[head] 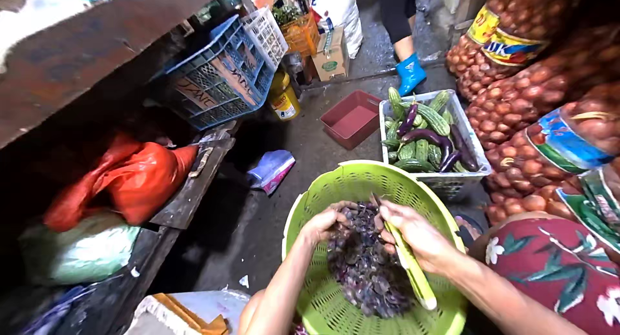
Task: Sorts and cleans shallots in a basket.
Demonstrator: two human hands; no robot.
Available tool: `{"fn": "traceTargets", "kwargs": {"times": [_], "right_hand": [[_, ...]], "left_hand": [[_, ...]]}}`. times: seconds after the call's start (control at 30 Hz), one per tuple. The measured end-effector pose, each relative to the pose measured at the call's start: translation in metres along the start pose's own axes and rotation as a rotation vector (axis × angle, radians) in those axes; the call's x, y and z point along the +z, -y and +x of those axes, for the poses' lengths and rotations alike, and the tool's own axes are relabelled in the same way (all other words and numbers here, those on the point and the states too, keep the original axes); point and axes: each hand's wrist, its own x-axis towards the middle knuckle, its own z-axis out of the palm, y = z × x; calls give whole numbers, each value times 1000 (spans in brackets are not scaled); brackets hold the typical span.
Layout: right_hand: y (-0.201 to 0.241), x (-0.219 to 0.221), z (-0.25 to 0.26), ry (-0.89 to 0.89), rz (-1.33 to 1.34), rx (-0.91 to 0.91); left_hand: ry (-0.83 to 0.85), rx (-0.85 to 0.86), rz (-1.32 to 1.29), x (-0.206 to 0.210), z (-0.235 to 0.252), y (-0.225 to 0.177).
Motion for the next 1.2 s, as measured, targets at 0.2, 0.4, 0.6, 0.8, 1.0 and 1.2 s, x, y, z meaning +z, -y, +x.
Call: {"fn": "traceTargets", "kwargs": {"times": [0.2,0.4,0.6,0.8,1.0,1.2], "right_hand": [[-9,-7,1,65,-399,-334],[-15,-6,-1,124,-626,-623],[-40,5,5,147,-736,-865],[-41,9,8,120,-627,-849],[-34,6,13,26,-457,-747],[-33,8,12,-13,-449,-759]], "left_hand": [[-56,346,-189,50,-77,-19],[72,577,-764,62,-68,15],[116,585,-778,73,-69,16],[-258,765,-518,74,-77,8],[-164,746,-529,75,-83,6],[-313,768,-393,83,-77,9]]}}
